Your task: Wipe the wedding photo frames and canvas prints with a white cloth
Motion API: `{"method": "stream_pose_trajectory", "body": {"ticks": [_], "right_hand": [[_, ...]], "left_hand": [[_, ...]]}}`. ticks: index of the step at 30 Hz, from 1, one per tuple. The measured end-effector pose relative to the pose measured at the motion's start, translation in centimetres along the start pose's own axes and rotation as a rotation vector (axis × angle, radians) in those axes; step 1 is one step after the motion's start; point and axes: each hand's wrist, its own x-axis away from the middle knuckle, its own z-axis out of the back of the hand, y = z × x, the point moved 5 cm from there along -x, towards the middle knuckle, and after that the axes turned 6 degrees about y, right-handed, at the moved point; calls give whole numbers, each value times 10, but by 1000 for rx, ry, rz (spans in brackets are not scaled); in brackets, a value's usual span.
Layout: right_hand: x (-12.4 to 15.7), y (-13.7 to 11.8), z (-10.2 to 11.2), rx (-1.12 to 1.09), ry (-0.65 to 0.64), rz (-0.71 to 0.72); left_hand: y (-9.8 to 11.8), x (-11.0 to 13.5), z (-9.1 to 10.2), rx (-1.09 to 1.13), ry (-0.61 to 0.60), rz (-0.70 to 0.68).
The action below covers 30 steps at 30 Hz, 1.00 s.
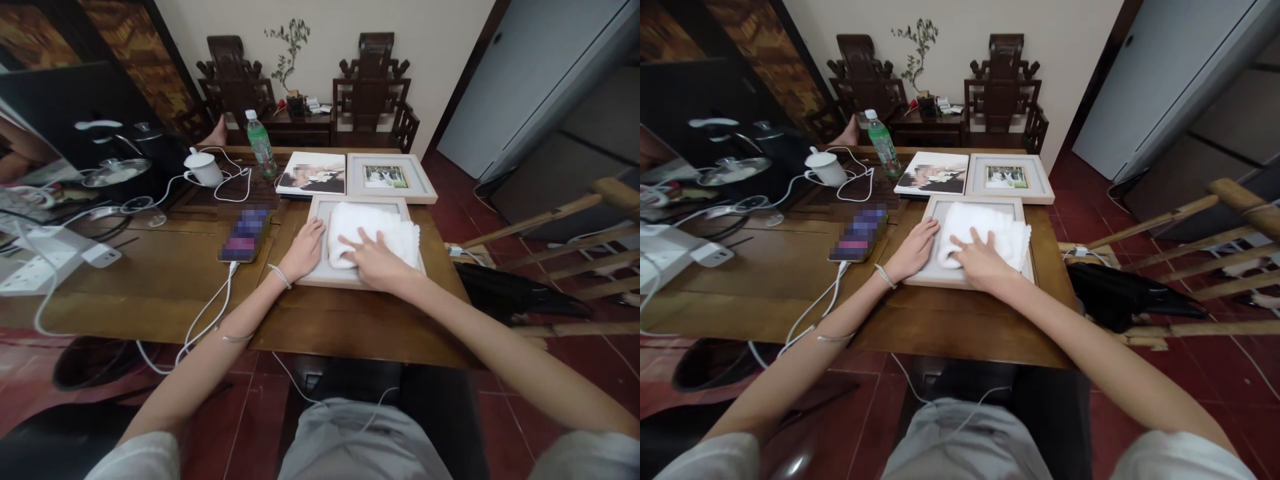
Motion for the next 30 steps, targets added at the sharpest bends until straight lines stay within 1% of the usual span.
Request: {"method": "stream_pose_trajectory", "body": {"ticks": [2,5,7,9,11,13,16,18,20,22,24,27,29,30], "right_hand": [[20,-20,7,-54,-66,50],[35,-45,17,-110,-80,129],[32,-56,19,-103,-66,150],[18,-59,15,-78,-48,125],[-2,-52,7,-59,-38,70],[-24,-37,1,-33,0,16],[-54,-10,0,20,135,-36],[-68,4,0,40,164,-64],[-74,8,0,45,153,-76],[-69,3,2,38,130,-56],[-54,-10,4,24,91,-4],[-21,-29,5,-4,-16,94],[2,-33,6,-2,-53,124],[12,-31,7,10,-52,124]], "left_hand": [[3,-1,2,28,12,57],[3,-3,6,137,23,200],[2,-4,8,241,26,284],[2,-4,8,320,33,324],[2,-3,9,343,46,327],[4,-2,8,317,49,292],[10,-2,8,255,37,216],[12,-1,10,231,38,204],[13,-1,11,228,42,216],[14,0,12,234,50,220],[14,0,13,233,54,212],[14,0,11,205,44,190],[12,0,10,162,24,175],[11,0,9,130,9,165]]}}
